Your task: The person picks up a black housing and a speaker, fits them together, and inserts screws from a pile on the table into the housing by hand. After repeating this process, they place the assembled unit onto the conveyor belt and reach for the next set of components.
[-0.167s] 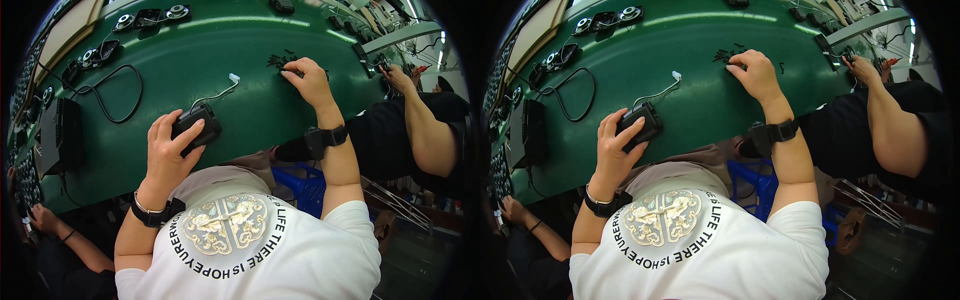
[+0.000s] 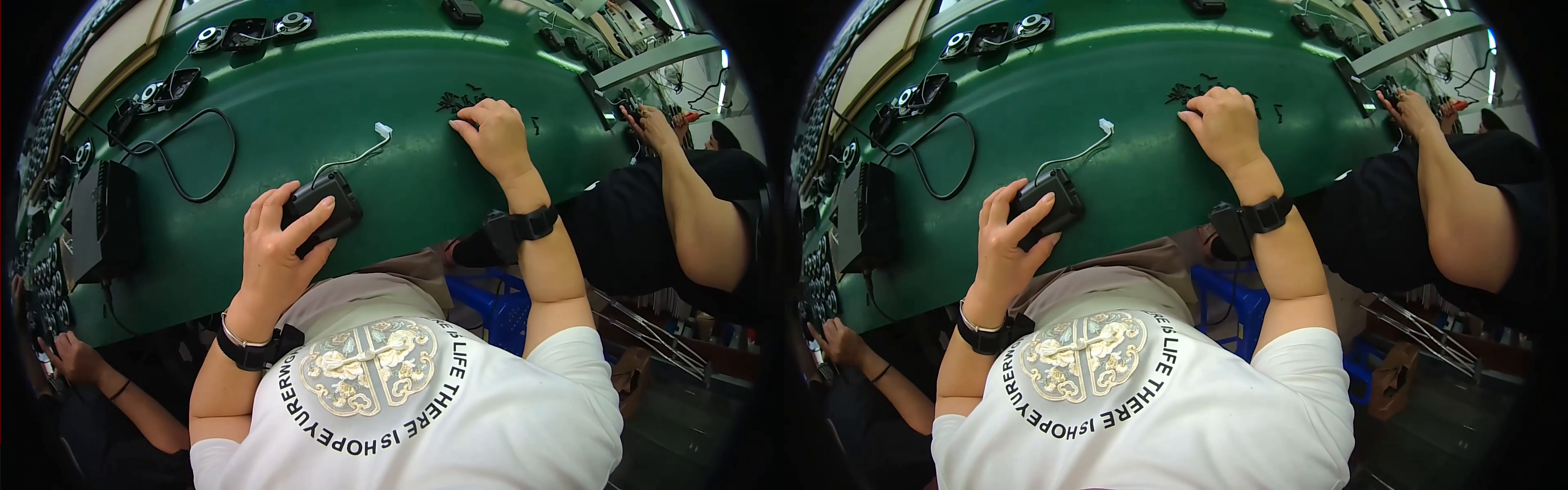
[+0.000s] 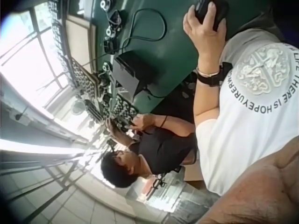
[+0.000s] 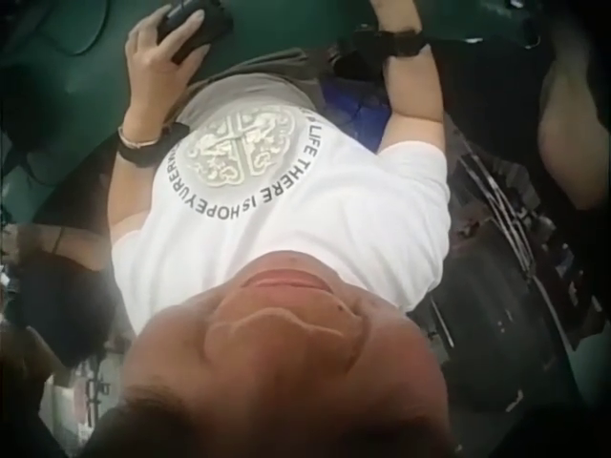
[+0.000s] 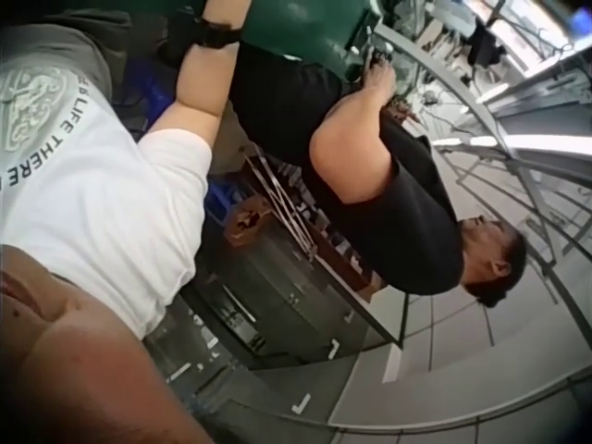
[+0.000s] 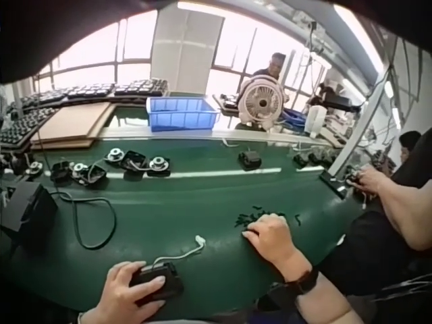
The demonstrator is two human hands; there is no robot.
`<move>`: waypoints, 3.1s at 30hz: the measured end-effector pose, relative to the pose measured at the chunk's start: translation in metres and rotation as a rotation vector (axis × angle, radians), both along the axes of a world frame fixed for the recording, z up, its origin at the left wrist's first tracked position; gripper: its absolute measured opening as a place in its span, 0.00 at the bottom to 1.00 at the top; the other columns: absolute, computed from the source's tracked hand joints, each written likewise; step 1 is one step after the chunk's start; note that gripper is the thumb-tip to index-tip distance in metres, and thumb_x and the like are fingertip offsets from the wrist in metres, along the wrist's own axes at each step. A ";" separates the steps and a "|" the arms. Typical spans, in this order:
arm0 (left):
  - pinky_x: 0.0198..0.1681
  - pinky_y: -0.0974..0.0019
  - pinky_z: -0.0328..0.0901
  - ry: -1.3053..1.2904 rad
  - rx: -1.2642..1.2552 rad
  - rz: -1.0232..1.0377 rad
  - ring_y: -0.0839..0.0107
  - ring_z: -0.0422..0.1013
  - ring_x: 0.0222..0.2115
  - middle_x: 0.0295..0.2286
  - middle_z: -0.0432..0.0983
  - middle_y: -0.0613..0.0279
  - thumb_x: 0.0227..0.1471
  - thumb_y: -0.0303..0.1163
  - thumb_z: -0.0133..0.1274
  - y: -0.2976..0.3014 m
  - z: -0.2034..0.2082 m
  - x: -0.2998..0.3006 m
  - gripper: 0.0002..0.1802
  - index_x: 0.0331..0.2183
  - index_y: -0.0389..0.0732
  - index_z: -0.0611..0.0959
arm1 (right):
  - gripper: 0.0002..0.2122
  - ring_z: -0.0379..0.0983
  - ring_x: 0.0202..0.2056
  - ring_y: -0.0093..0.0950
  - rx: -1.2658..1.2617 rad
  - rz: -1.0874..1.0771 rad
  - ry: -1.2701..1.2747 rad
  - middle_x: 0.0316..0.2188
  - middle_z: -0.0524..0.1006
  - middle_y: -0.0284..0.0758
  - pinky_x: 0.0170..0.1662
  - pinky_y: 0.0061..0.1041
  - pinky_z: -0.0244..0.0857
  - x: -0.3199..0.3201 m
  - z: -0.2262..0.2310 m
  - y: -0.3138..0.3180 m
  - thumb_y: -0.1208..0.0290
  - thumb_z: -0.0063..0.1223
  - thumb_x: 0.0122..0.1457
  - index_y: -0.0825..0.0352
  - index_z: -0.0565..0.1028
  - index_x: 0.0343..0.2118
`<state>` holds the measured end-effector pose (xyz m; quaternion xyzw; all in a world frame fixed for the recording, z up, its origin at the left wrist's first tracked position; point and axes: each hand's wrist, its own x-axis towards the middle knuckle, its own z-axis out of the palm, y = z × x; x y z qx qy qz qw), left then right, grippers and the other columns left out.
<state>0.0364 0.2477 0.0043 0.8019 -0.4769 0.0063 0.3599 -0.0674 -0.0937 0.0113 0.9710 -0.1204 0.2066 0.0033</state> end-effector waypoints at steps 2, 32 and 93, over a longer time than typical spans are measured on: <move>0.54 0.52 0.60 0.001 0.000 0.000 0.49 0.65 0.50 0.50 0.69 0.49 0.33 0.27 0.68 0.001 -0.001 0.000 0.31 0.45 0.54 0.84 | 0.06 0.72 0.32 0.33 -0.024 0.004 -0.008 0.28 0.78 0.34 0.35 0.30 0.67 0.003 -0.001 0.004 0.69 0.60 0.52 0.65 0.81 0.29; 0.54 0.49 0.61 -0.031 -0.092 0.042 0.50 0.67 0.50 0.47 0.72 0.51 0.35 0.32 0.66 0.001 -0.015 0.002 0.26 0.42 0.56 0.85 | 0.08 0.65 0.40 0.36 0.393 0.617 -0.074 0.35 0.71 0.33 0.45 0.34 0.59 0.022 0.013 0.176 0.76 0.67 0.44 0.63 0.77 0.27; 0.62 0.47 0.46 -0.257 0.381 0.052 0.56 0.60 0.55 0.49 0.71 0.57 0.52 0.38 0.49 -0.297 0.026 0.211 0.17 0.44 0.56 0.85 | 0.05 0.68 0.30 0.24 0.782 0.337 -0.215 0.31 0.72 0.35 0.34 0.20 0.62 -0.011 0.044 0.078 0.84 0.57 0.52 0.70 0.73 0.29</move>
